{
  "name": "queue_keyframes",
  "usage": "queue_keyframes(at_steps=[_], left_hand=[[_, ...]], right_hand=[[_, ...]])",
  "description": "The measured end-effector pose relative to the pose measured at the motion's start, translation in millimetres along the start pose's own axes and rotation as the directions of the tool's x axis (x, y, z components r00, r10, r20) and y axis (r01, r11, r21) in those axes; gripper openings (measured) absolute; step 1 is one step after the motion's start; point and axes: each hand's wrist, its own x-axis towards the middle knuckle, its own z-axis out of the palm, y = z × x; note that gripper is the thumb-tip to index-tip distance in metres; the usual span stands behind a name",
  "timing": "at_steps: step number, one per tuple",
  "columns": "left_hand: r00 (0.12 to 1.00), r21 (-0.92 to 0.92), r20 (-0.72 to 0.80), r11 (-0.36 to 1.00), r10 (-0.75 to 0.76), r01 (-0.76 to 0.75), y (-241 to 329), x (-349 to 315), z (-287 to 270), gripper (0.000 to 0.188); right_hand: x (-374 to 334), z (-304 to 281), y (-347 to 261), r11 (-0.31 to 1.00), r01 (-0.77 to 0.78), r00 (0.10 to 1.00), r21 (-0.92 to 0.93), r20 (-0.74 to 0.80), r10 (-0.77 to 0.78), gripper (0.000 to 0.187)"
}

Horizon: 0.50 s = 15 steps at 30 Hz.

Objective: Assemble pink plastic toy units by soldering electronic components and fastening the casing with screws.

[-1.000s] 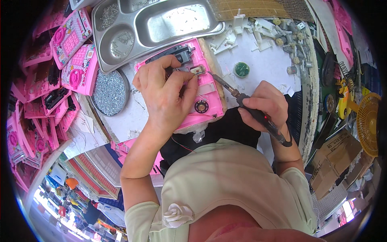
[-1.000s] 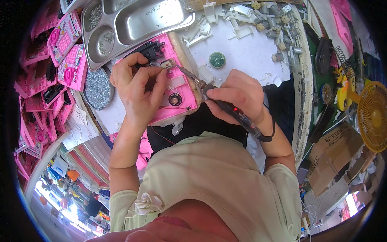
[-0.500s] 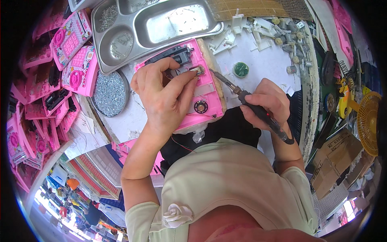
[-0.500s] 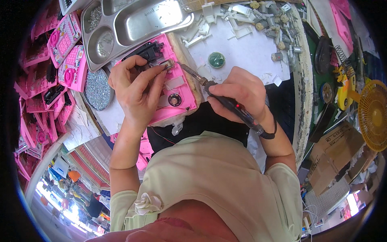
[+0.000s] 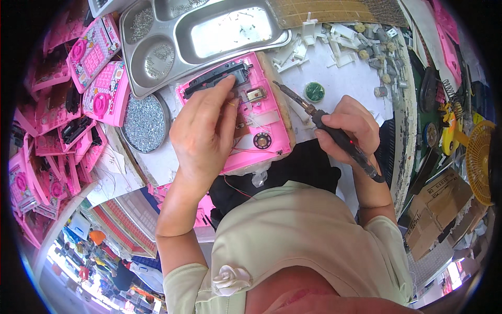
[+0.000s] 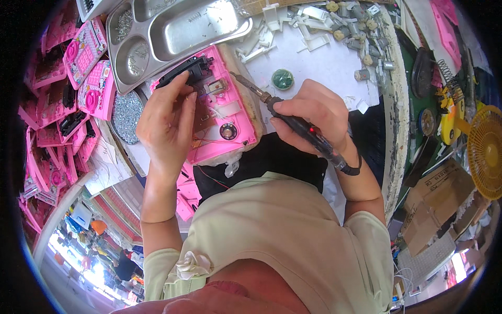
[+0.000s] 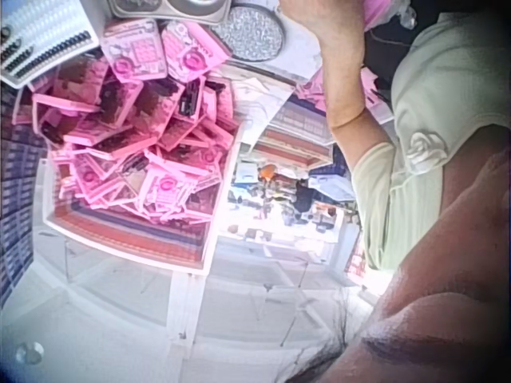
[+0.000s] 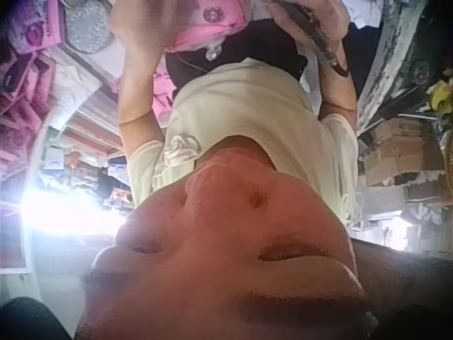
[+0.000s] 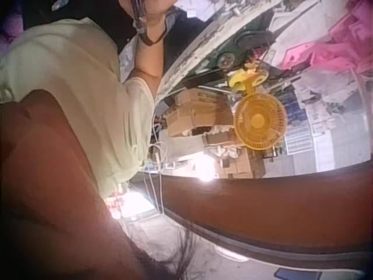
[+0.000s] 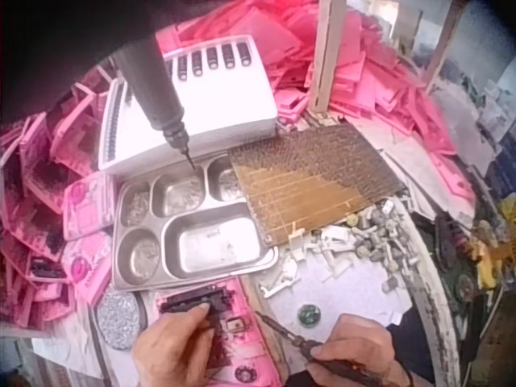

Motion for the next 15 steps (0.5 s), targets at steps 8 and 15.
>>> queue_keyframes(at_steps=[8,15], left_hand=[[0.992,-0.053,0.017,0.991,0.127,-0.126,-10.2,-2.9,-2.4,0.018],[0.986,0.132,0.083,0.979,0.146,-0.156,-0.4,3.5,8.6,0.020]], right_hand=[[6.2,2.7,-1.2,1.000,0.028,1.000,0.014,-0.014,-0.028,0.033],[2.9,3.1,-0.2,0.999,0.008,1.000,0.044,0.025,-0.009,0.034]])
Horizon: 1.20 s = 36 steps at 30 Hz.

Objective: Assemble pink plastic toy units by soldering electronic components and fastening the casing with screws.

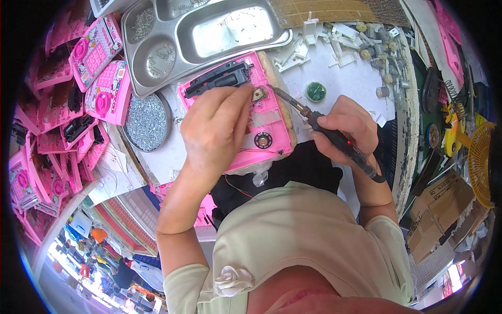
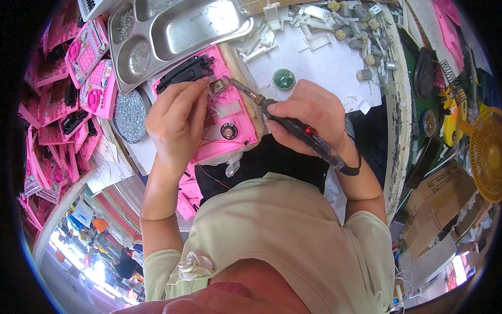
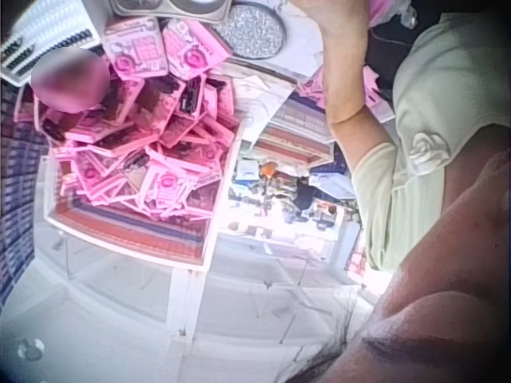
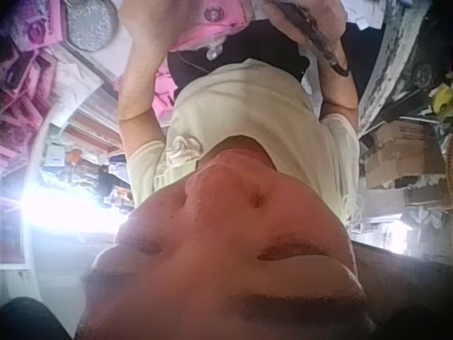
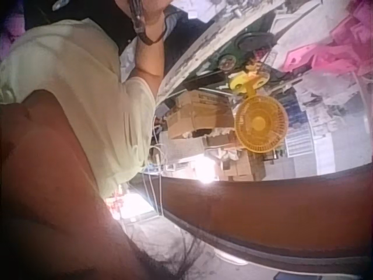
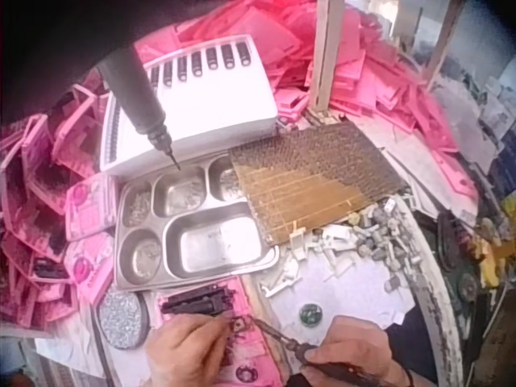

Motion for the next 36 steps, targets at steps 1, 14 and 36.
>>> queue_keyframes(at_steps=[1,14,36], left_hand=[[1.000,0.000,0.001,1.000,0.000,0.000,3.6,0.4,0.7,0.019],[0.997,0.068,0.060,0.997,-0.040,0.036,8.0,2.5,6.2,0.015],[0.973,0.168,0.216,0.985,-0.078,0.042,12.5,9.8,-2.1,0.013]], right_hand=[[-1.2,-0.5,0.4,1.000,0.000,1.000,0.004,0.005,0.000,0.034],[-3.8,1.7,1.2,0.996,-0.087,0.996,0.026,-0.024,0.088,0.035],[-2.4,10.5,3.9,0.998,-0.053,0.999,-0.013,-0.013,0.053,0.038]])
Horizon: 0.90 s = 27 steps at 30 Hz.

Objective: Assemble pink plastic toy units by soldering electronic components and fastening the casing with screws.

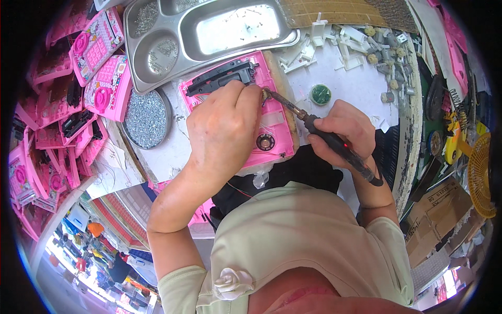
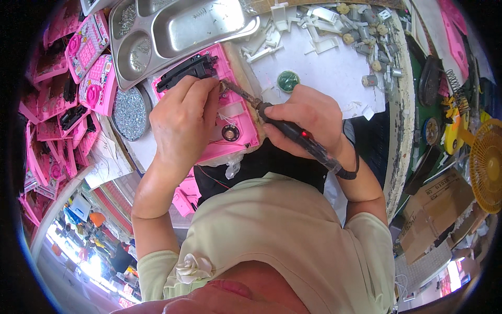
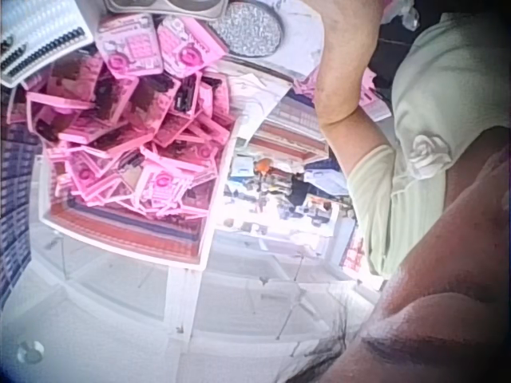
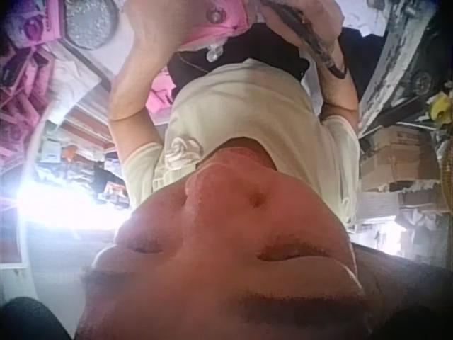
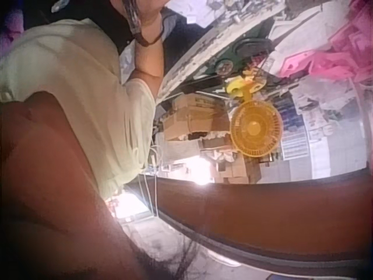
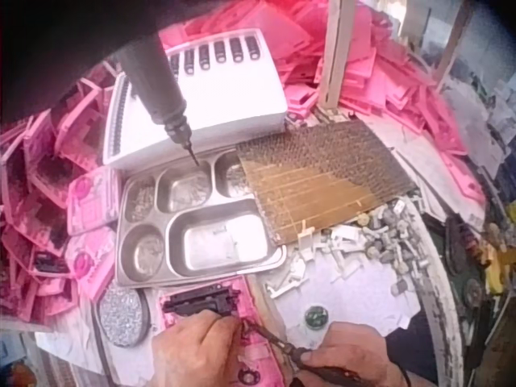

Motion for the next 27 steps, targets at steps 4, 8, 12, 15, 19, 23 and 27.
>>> queue_keyframes(at_steps=[4,8,12,15,19,23,27], left_hand=[[1.000,0.013,0.014,1.000,0.006,-0.006,-1.0,-0.8,0.7,0.014],[1.000,0.013,0.018,1.000,0.011,-0.011,-0.5,0.1,-0.1,0.014],[1.000,0.022,0.022,1.000,0.004,-0.004,-0.1,-0.6,-0.2,0.014],[1.000,0.022,0.019,1.000,0.006,-0.006,-0.9,-0.4,0.3,0.013],[1.000,0.014,0.015,1.000,0.008,-0.008,-1.1,-0.4,0.6,0.013],[1.000,0.000,0.014,1.000,-0.012,0.012,0.0,-0.9,-1.0,0.013],[1.000,0.016,0.021,1.000,-0.018,0.017,0.2,-1.3,-1.3,0.013]], right_hand=[[0.3,-0.1,0.8,0.998,0.041,0.999,-0.049,0.032,-0.040,0.039],[-0.6,-7.3,2.0,0.993,0.068,0.996,-0.096,0.068,-0.062,0.041],[-1.7,-11.1,-0.3,0.995,0.055,0.998,-0.080,0.018,-0.054,0.043],[0.8,-9.2,-1.9,0.996,0.054,0.998,-0.073,0.018,-0.053,0.044],[0.4,-8.2,-2.0,0.999,0.035,0.999,-0.041,0.018,-0.035,0.042],[-0.4,-8.6,-0.7,0.999,0.025,1.000,-0.036,0.013,-0.025,0.041],[-1.4,-7.8,-0.2,0.999,0.023,1.000,-0.025,-0.009,-0.024,0.040]])
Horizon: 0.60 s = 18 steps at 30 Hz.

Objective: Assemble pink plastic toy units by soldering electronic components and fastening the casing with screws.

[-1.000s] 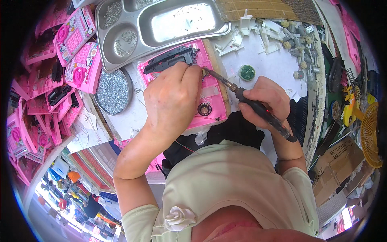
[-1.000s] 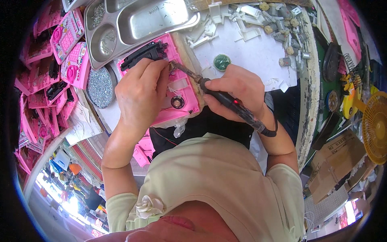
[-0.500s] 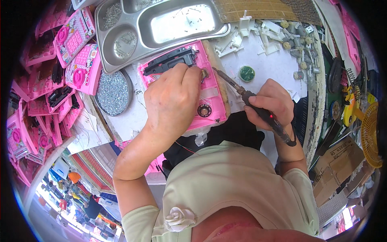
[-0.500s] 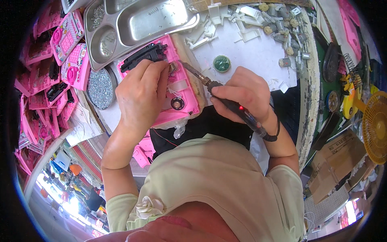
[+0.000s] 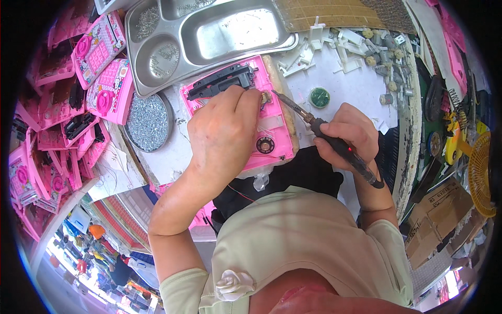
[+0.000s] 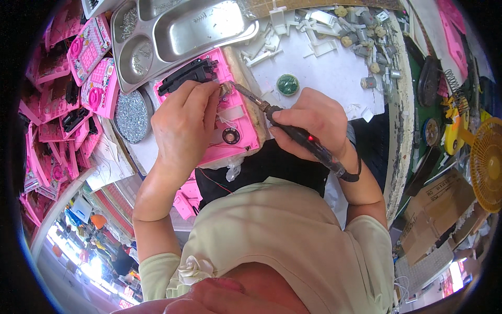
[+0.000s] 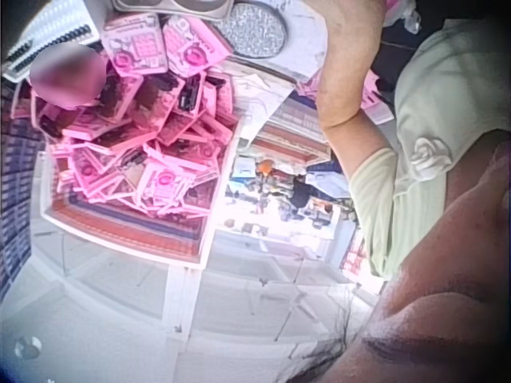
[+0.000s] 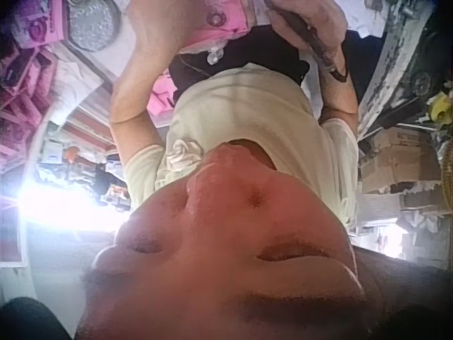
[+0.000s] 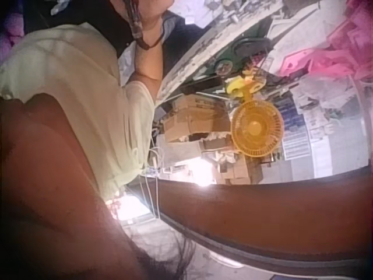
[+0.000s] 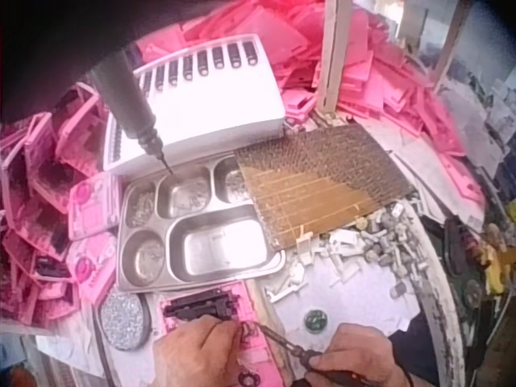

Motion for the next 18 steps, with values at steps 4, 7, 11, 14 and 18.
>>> queue_keyframes(at_steps=[4,7,11,14,18], left_hand=[[1.000,0.010,0.013,1.000,-0.011,0.011,1.1,0.3,-0.5,0.012],[1.000,0.011,0.011,1.000,-0.018,0.018,1.4,0.2,-0.6,0.012],[1.000,0.014,-0.011,1.000,-0.009,0.009,1.1,0.0,0.0,0.011],[1.000,0.013,-0.013,1.000,0.001,-0.001,1.0,0.2,-0.5,0.012],[0.999,-0.004,-0.034,1.000,0.006,-0.007,0.6,-0.1,0.2,0.013]], right_hand=[[0.9,-0.3,-0.3,1.000,-0.002,1.000,0.003,-0.010,0.002,0.040],[0.8,-2.4,-1.4,1.000,-0.014,1.000,-0.004,0.001,0.014,0.040],[0.4,-3.6,-1.3,1.000,-0.023,1.000,-0.001,0.013,0.023,0.040],[0.0,-2.8,-1.2,1.000,-0.025,1.000,-0.006,-0.001,0.025,0.040],[-0.5,-3.7,-0.5,1.000,-0.018,1.000,-0.010,0.000,0.018,0.041]])
